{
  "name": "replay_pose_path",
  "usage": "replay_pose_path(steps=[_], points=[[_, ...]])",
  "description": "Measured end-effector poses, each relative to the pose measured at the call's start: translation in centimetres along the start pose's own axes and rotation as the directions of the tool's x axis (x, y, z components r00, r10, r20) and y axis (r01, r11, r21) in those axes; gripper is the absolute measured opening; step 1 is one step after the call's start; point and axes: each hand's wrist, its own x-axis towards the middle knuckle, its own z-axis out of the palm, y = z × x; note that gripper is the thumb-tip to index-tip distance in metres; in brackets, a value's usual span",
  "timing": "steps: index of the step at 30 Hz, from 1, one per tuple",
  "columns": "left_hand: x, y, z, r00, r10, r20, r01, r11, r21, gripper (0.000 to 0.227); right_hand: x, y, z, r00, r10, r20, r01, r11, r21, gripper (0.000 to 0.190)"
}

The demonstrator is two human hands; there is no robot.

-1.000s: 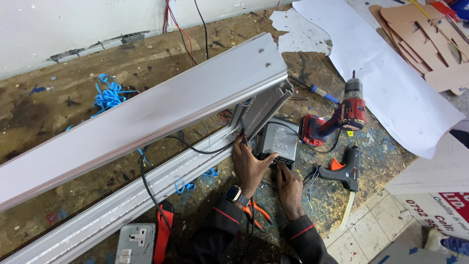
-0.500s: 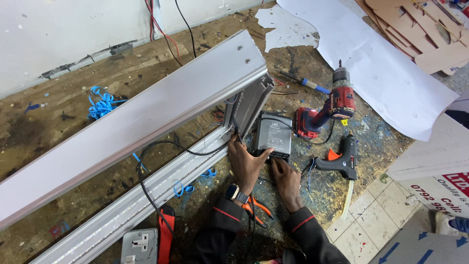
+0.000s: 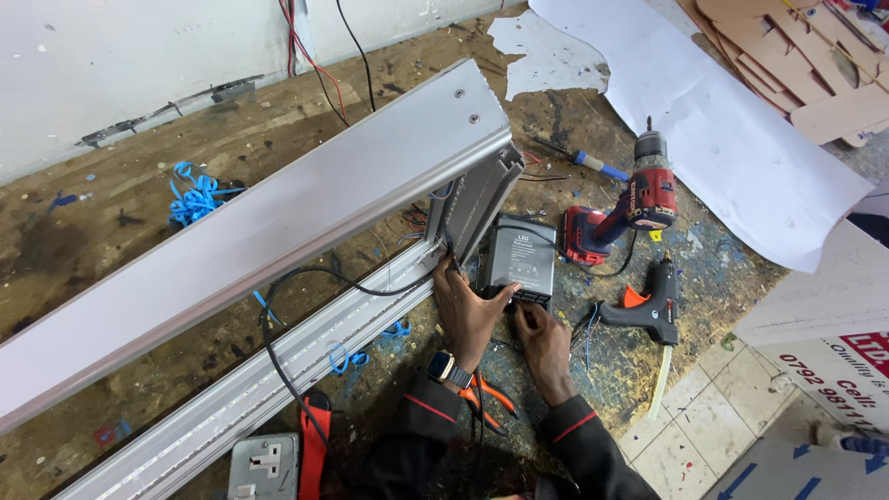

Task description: The person uses a cordless drill to fasten screws into a black LED driver box attached to a long aluminum light fixture. They repeatedly position the drill, drive screws, and adjust the fixture on a cluttered workbench.

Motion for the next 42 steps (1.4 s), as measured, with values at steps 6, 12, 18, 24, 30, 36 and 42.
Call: replay_pose_path(steps=[6, 12, 18, 24, 30, 36, 42], points=[[0.6, 2.0, -1.6, 1.000, 0.021, -0.014, -0.020, 0.999, 0.036, 0.103, 0.0, 0.8, 1.0, 0.999, 0.049, -0.023, -0.047, 0.997, 0.061, 0.016], [0.7, 2.1, -1.7, 1.000, 0.029, -0.004, -0.029, 0.999, -0.013, 0.103, -0.4, 0.0, 1.2, 0.997, 0.074, 0.010, -0.074, 0.997, -0.015, 0.017], [0.6, 2.0, -1.8, 1.000, 0.009, 0.026, -0.009, 1.000, -0.018, 0.097, 0.0, -0.1, 0.8, 0.999, 0.046, -0.010, -0.047, 0.999, -0.026, 0.017], [0.7, 2.8, -2.3, 0.999, -0.013, 0.046, 0.015, 0.999, -0.032, 0.100, 0.1, 1.9, 2.5, 0.989, 0.026, -0.143, -0.015, 0.997, 0.076, 0.008], [0.4, 1.7, -1.3, 1.000, 0.005, 0.015, -0.005, 1.000, -0.005, 0.107, 0.1, -0.5, 0.6, 0.989, -0.046, -0.140, 0.064, 0.990, 0.127, 0.011], [0.3, 0.9, -0.7, 0.999, -0.009, 0.044, 0.010, 1.000, -0.024, 0.115, -0.4, -0.4, 0.3, 0.988, -0.099, -0.118, 0.112, 0.988, 0.105, 0.015], [0.4, 1.9, -1.8, 0.999, -0.016, 0.051, 0.017, 0.999, -0.030, 0.091, -0.4, 1.9, 1.1, 0.984, -0.126, -0.129, 0.137, 0.987, 0.079, 0.018]])
